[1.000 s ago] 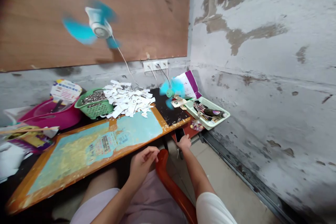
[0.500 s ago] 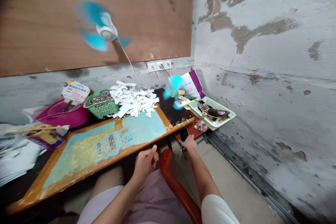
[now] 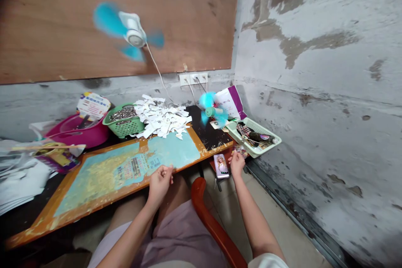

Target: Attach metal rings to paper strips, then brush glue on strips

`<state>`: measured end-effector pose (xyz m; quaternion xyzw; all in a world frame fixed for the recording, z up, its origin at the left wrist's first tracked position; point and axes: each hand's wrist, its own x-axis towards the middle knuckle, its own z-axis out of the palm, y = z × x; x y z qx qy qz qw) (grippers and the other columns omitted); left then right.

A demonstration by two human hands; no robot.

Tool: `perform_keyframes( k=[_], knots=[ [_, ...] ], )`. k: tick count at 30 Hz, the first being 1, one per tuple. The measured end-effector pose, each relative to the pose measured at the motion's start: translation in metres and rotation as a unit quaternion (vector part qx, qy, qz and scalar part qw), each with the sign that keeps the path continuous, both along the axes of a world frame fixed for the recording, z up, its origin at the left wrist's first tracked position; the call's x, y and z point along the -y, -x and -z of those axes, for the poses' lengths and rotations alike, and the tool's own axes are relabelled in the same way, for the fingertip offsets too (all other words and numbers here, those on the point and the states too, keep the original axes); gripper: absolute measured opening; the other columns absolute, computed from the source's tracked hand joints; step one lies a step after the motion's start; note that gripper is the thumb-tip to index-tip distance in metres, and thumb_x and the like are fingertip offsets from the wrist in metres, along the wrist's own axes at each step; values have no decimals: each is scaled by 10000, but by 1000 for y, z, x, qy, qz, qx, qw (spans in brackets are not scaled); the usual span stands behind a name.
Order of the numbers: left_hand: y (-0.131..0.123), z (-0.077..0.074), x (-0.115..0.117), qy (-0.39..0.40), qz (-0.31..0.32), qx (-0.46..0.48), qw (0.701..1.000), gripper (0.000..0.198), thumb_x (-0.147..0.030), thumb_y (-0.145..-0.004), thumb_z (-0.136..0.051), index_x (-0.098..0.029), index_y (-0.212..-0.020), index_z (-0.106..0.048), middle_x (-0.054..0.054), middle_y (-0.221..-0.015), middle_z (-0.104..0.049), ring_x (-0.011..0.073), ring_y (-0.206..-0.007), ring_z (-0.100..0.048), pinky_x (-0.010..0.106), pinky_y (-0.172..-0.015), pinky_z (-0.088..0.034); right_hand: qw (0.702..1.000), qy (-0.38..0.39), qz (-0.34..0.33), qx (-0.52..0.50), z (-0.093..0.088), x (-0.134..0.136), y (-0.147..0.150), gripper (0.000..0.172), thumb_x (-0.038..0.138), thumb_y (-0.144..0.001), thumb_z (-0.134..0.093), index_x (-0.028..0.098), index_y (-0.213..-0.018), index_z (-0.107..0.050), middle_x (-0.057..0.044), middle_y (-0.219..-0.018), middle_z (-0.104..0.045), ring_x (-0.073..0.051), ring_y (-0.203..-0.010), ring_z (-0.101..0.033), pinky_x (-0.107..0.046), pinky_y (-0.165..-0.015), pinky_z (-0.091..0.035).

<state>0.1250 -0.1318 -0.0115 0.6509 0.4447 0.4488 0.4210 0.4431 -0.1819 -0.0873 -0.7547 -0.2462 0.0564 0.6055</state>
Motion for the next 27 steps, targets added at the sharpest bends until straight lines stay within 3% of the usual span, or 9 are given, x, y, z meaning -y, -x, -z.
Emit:
perform_keyframes(
  k=[4, 7, 10, 12, 16, 20, 24, 27],
  knots=[
    [11, -3, -11, -96, -48, -99, 989, 436, -489, -891, -530, -213, -574, -411, -44, -505, -383, 137, -520, -384, 258, -569, -293, 995, -60, -43, 65, -32, -14, 23, 597, 622, -965, -283, 184, -656, -547, 4, -546, -539, -141, -549, -514, -260, -610, -438],
    [16, -1, -22, -221, -60, -245, 942, 330, -418, -933, -496, -216, -680, -560, 9, -627, -553, 195, -659, -511, 287, -652, -360, 985, -82, -96, 115, -53, -22, 41, 481, 562, -941, -419, 163, -778, -630, -15, -661, -608, -138, -602, -523, -254, -617, -435],
    [18, 9, -33, -291, -50, -303, 906, 237, -322, -953, -464, -215, -903, -669, 72, -850, -694, 251, -832, -602, 340, -773, -430, 970, -91, -154, 166, -62, -27, 60, 380, 466, -934, -475, 157, -951, -695, -72, -885, -692, -157, -719, -595, -265, -679, -475],
    [17, 16, -38, -304, -41, -308, 901, 253, -269, -954, -448, -205, -914, -689, 94, -892, -719, 264, -864, -624, 369, -823, -444, 957, -88, -189, 200, -60, -28, 75, 351, 402, -949, -460, 161, -1013, -708, -94, -957, -706, -171, -767, -625, -278, -710, -495],
    [14, 27, -39, -323, -18, -323, 889, 303, -259, -974, -428, -192, -921, -719, 112, -880, -735, 273, -847, -643, 398, -825, -455, 921, -59, -264, 282, -45, -31, 105, 291, 315, -971, -466, 190, -956, -728, -86, -886, -718, -202, -807, -648, -320, -786, -515],
    [17, 31, -25, -341, 12, -343, 875, 344, -273, -1001, -395, -173, -1099, -709, 144, -1028, -741, 282, -934, -652, 415, -856, -461, 880, -20, -305, 363, -36, -32, 121, 320, 289, -996, -437, 199, -968, -743, -115, -969, -706, -241, -933, -629, -390, -903, -491],
    [29, 33, -2, -375, 13, -380, 846, 419, -223, -1002, -390, -178, -1394, -531, 156, -1310, -658, 305, -1182, -599, 531, -1069, -352, 848, 11, -316, 425, -36, -20, 118, 344, 354, -986, -479, 173, -1180, -698, -157, -1159, -656, -282, -1061, -582, -439, -963, -455],
    [41, 37, 7, -395, 9, -401, 826, 494, -212, -987, -420, -138, -1475, -402, 175, -1366, -615, 312, -1252, -563, 604, -1143, -254, 833, 24, -312, 456, -38, -10, 112, 366, 356, -991, -475, 173, -1247, -660, -165, -1208, -635, -303, -1116, -555, -469, -987, -432]
  ],
)
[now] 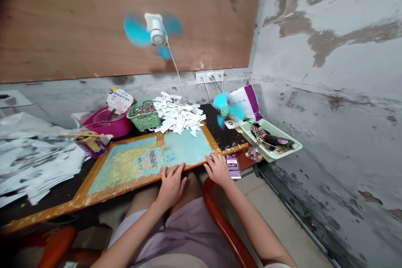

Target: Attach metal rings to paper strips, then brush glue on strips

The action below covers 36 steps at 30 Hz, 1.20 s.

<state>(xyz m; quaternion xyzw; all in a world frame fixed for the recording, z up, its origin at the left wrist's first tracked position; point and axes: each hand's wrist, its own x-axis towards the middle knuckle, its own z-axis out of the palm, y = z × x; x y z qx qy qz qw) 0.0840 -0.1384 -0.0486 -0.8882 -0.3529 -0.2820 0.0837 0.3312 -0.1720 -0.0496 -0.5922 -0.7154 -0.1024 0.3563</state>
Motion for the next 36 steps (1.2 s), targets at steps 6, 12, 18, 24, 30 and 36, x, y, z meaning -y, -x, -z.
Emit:
perform_keyframes(
  k=[6, 12, 18, 24, 30, 36],
  knots=[
    [15, 3, -1, -1, 35, -52, 998, 457, -193, -962, -438, -118, -1412, -449, 195, -1344, -595, 312, -1282, -531, 539, -1107, -360, 999, 2, -19, 51, -3, 2, -9, 288, 323, -1003, -458, 174, -1135, -667, -136, -1138, -678, -282, -1069, -587, -442, -945, -468],
    [19, -3, 1, 30, 47, -73, 996, 485, -156, -920, -461, -120, -1404, -458, 194, -1399, -534, 329, -1331, -466, 519, -1110, -360, 998, 2, -1, 69, -1, -2, -16, 285, 311, -1011, -426, 170, -1109, -654, -154, -1146, -665, -282, -1066, -597, -427, -914, -488],
    [24, 11, -1, 17, 68, -56, 996, 452, -119, -930, -418, -108, -1374, -501, 203, -1468, -485, 324, -1388, -421, 512, -1132, -338, 990, 22, 70, 123, -3, 5, -19, 389, 492, -956, -524, 231, -1218, -646, -136, -1323, -618, -343, -1130, -540, -474, -900, -474],
    [26, 15, 0, 22, 67, -44, 997, 458, -124, -932, -433, -110, -1382, -513, 189, -1481, -486, 312, -1390, -431, 494, -1151, -328, 993, -1, 83, 81, -1, 3, -36, 450, 512, -957, -507, 171, -1221, -635, -194, -1311, -579, -326, -1159, -537, -454, -963, -471],
    [19, 15, 4, 13, 45, -19, 999, 417, -159, -934, -466, -97, -1335, -563, 198, -1469, -508, 333, -1370, -459, 512, -1140, -334, 988, 17, 136, 77, -10, 10, -76, 471, 517, -967, -478, 149, -1226, -615, -198, -1313, -567, -324, -1157, -540, -466, -988, -454],
    [17, 13, 5, 35, 45, -1, 998, 421, -164, -934, -463, -95, -1339, -553, 193, -1474, -512, 331, -1369, -468, 526, -1134, -348, 985, 59, 133, 95, -18, 19, -92, 393, 489, -967, -474, 181, -1136, -653, -167, -1272, -621, -339, -1151, -538, -483, -946, -452]
  ],
)
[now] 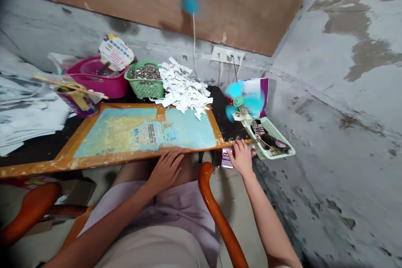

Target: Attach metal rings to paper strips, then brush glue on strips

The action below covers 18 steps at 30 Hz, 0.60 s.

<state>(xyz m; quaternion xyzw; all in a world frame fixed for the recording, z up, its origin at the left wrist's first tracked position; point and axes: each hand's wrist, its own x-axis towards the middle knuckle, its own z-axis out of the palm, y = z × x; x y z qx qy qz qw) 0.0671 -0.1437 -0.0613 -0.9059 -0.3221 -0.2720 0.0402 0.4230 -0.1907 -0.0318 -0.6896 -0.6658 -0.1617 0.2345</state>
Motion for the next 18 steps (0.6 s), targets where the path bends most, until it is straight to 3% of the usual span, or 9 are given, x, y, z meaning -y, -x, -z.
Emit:
perform_keyframes(
  k=[5, 9, 11, 13, 18],
  knots=[
    [9, -13, -2, 69, 46, 14, 996, 472, -194, -941, -459, -111, -1406, -474, 188, -1497, -486, 319, -1414, -426, 544, -1157, -343, 995, -38, 0, -92, -4, 15, 1, 328, 429, -973, -466, 203, -772, -593, -133, -970, -672, -262, -911, -607, -409, -854, -488],
    [29, -30, 5, 149, 77, 45, 985, 482, -221, -967, -446, -137, -1441, -424, 163, -1419, -568, 269, -1341, -516, 511, -1162, -368, 987, -2, 3, -159, -6, 39, 14, 258, 447, -918, -565, 206, -828, -581, -62, -862, -658, -202, -762, -613, -327, -729, -501],
    [46, -37, 12, 214, 67, 47, 973, 443, -261, -977, -456, -165, -1409, -467, 136, -1338, -629, 251, -1250, -589, 460, -1085, -462, 975, 11, -1, -221, -8, 53, 25, 246, 435, -891, -614, 202, -816, -608, -33, -799, -659, -180, -708, -609, -308, -718, -499],
    [67, -43, 21, 268, 59, 36, 961, 378, -295, -977, -468, -182, -1330, -546, 116, -1240, -678, 247, -1154, -640, 424, -997, -523, 960, 26, 1, -279, -10, 66, 37, 240, 429, -862, -662, 193, -817, -650, -28, -780, -677, -174, -702, -620, -305, -729, -505],
    [113, -54, 40, 362, 35, 37, 931, 303, -325, -986, -469, -191, -1211, -620, 80, -1135, -721, 212, -1023, -689, 344, -904, -548, 919, 70, 38, -387, -20, 85, 73, 284, 459, -848, -682, 178, -877, -708, -53, -806, -711, -184, -698, -639, -325, -728, -518]
  ],
)
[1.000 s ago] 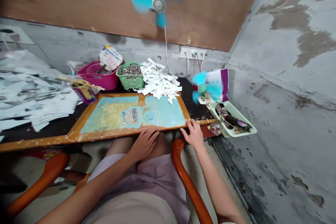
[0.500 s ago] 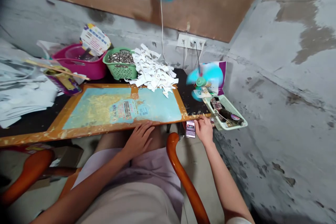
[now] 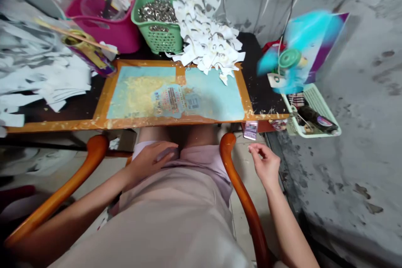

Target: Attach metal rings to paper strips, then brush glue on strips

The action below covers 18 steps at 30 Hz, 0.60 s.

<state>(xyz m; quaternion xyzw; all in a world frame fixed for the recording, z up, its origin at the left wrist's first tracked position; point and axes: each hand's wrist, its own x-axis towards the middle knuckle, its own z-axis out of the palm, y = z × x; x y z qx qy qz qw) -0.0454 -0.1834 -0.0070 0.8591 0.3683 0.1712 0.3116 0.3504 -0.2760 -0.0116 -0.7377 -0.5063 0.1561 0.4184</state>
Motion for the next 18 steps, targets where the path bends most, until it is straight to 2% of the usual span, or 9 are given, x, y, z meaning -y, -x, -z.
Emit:
perform_keyframes(
  k=[3, 5, 7, 9, 12, 15, 18],
  knots=[
    [17, -7, 5, 57, -42, 18, 997, 294, -341, -973, -488, -197, -1176, -644, 72, -1107, -734, 202, -987, -700, 311, -851, -557, 999, 33, -14, -20, -13, 2, 28, 312, 478, -889, -626, 184, -807, -692, -31, -692, -673, -168, -614, -606, -292, -644, -491],
    [27, -12, 8, 94, -64, 25, 993, 283, -349, -959, -510, -208, -1152, -662, 60, -1091, -742, 199, -977, -704, 306, -855, -557, 997, 62, -38, -10, -22, 2, 50, 392, 473, -938, -548, 195, -671, -620, 7, -554, -570, -136, -507, -520, -260, -545, -419],
    [38, -15, 12, 140, -72, 24, 987, 266, -342, -951, -526, -221, -1136, -674, 49, -1100, -744, 193, -985, -704, 298, -874, -552, 993, 80, -84, 10, -29, 3, 73, 484, 453, -956, -517, 205, -541, -481, 41, -469, -423, -104, -439, -401, -249, -485, -326],
    [49, -15, 18, 179, -70, 24, 981, 251, -342, -930, -564, -231, -1122, -682, 45, -1090, -747, 189, -974, -706, 288, -874, -551, 986, 86, -141, 27, -32, 4, 94, 535, 433, -935, -557, 205, -493, -361, 57, -465, -321, -85, -434, -314, -246, -473, -269],
    [66, -13, 26, 214, -55, 50, 974, 263, -358, -874, -647, -231, -1098, -695, 59, -1062, -752, 201, -966, -703, 305, -889, -550, 974, 102, -198, 36, -28, 4, 115, 507, 422, -897, -620, 200, -523, -360, 62, -495, -324, -79, -456, -293, -240, -479, -250],
    [79, -15, 27, 263, -44, 80, 960, 317, -369, -841, -693, -214, -1118, -695, 94, -1132, -733, 226, -1050, -680, 335, -937, -536, 978, 98, -184, 19, -23, -3, 128, 507, 433, -880, -639, 204, -542, -338, 63, -508, -309, -82, -472, -278, -241, -481, -239],
    [86, -28, 19, 318, -88, 90, 940, 341, -399, -826, -719, -203, -1105, -696, 93, -1104, -733, 213, -987, -685, 321, -885, -548, 990, 68, -120, -42, -24, -21, 135, 590, 479, -893, -611, 211, -520, -241, 61, -504, -212, -86, -469, -223, -252, -464, -211]
  ],
)
